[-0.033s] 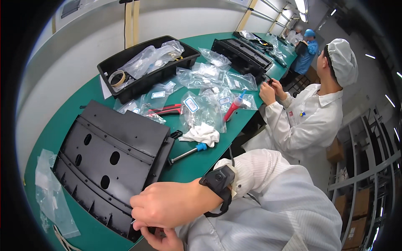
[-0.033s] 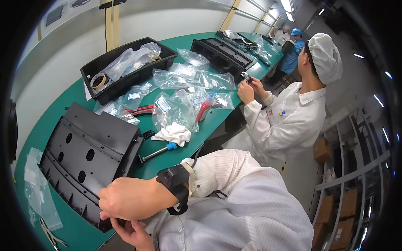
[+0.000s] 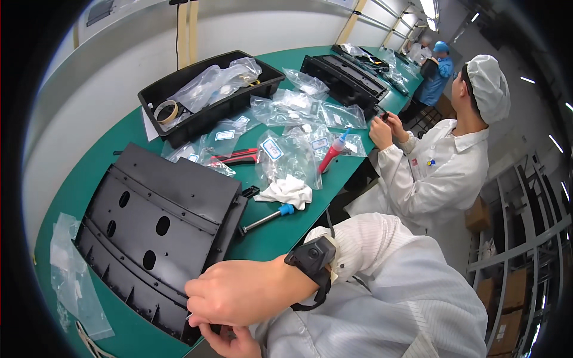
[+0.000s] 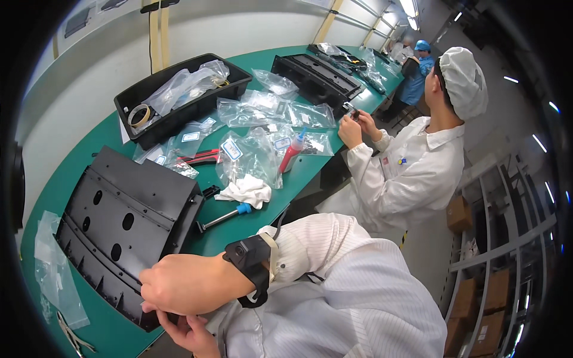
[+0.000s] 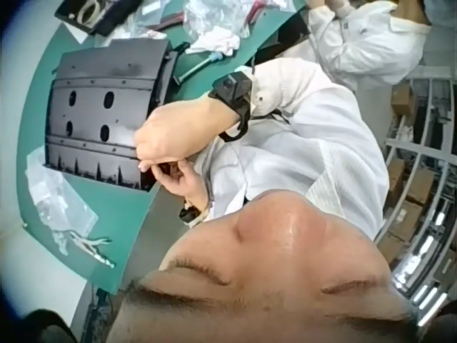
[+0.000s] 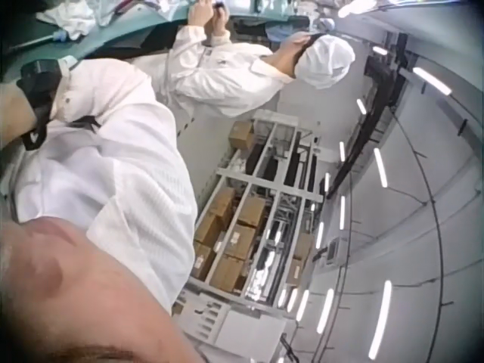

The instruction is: Assembling a large black plastic chassis using hand tools, screws, and adhesive.

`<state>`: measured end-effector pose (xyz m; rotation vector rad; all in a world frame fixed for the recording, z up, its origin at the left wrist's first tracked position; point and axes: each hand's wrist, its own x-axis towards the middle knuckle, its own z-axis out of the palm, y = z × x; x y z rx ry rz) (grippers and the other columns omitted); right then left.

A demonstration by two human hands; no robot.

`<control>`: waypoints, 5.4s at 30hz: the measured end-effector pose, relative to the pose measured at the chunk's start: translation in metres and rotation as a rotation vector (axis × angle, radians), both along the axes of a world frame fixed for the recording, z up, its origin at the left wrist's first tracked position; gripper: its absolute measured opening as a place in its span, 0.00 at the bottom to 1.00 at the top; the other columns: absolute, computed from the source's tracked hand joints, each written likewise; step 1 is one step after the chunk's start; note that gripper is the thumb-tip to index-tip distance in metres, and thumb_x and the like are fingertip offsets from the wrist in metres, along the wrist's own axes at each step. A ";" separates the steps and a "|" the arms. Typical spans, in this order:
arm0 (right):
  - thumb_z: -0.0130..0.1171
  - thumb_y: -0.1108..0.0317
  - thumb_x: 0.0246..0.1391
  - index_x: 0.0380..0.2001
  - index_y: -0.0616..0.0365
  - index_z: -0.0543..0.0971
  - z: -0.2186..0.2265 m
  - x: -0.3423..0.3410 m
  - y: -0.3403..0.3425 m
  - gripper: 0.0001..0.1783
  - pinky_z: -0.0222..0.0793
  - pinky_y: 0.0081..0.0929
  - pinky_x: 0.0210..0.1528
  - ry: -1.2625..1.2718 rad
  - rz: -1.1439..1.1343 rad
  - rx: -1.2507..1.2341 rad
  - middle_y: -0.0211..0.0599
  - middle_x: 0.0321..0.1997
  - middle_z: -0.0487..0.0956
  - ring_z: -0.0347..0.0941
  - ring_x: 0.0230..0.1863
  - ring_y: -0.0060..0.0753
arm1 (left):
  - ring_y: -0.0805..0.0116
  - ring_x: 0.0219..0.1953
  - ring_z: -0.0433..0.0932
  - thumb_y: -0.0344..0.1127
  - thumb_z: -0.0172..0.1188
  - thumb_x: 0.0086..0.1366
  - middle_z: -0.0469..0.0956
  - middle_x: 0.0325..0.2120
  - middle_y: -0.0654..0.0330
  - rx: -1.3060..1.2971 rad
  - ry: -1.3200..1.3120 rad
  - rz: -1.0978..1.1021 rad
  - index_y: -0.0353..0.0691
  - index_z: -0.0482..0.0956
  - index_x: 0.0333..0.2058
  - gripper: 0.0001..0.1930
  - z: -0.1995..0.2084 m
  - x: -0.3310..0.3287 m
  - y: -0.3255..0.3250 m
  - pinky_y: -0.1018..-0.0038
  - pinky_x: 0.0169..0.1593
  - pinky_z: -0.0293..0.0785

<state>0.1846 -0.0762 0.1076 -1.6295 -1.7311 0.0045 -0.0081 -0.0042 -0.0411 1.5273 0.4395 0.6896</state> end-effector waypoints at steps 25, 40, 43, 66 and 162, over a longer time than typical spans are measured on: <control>0.63 0.75 0.55 0.34 0.62 0.76 -0.023 -0.018 -0.003 0.07 0.70 0.34 0.25 0.231 -0.034 0.176 0.38 0.32 0.70 0.71 0.23 0.40 | 0.67 0.42 0.80 0.44 0.61 0.76 0.74 0.58 0.51 -0.008 -0.016 0.004 0.30 0.49 0.76 0.42 0.001 0.001 -0.001 0.75 0.43 0.74; 0.65 0.71 0.44 0.40 0.60 0.79 0.017 0.019 -0.018 0.17 0.74 0.36 0.35 -0.082 -0.046 0.104 0.39 0.39 0.76 0.75 0.37 0.44 | 0.70 0.44 0.81 0.26 0.61 0.71 0.75 0.59 0.52 -0.039 0.072 -0.069 0.30 0.55 0.74 0.37 0.033 -0.005 -0.001 0.77 0.42 0.81; 0.64 0.75 0.42 0.47 0.63 0.81 0.013 0.026 -0.025 0.23 0.75 0.34 0.34 -0.152 -0.065 0.021 0.41 0.36 0.79 0.77 0.35 0.43 | 0.77 0.28 0.79 0.28 0.74 0.61 0.84 0.32 0.60 0.151 0.043 -0.015 0.31 0.68 0.69 0.39 0.041 0.009 0.004 0.79 0.32 0.77; 0.64 0.79 0.35 0.40 0.68 0.83 0.013 0.013 -0.009 0.21 0.76 0.35 0.31 -0.281 0.016 -0.058 0.43 0.37 0.79 0.78 0.33 0.43 | 0.73 0.26 0.87 0.34 0.79 0.57 0.87 0.41 0.54 0.234 0.010 0.030 0.31 0.69 0.68 0.42 0.048 0.009 0.004 0.79 0.25 0.76; 0.62 0.68 0.34 0.38 0.67 0.84 0.017 0.009 0.000 0.23 0.73 0.34 0.30 -0.495 0.037 -0.012 0.39 0.35 0.79 0.78 0.32 0.39 | 0.82 0.19 0.72 0.44 0.59 0.78 0.78 0.25 0.67 -0.932 0.105 -0.506 0.33 0.83 0.44 0.16 0.061 0.007 0.016 0.81 0.21 0.65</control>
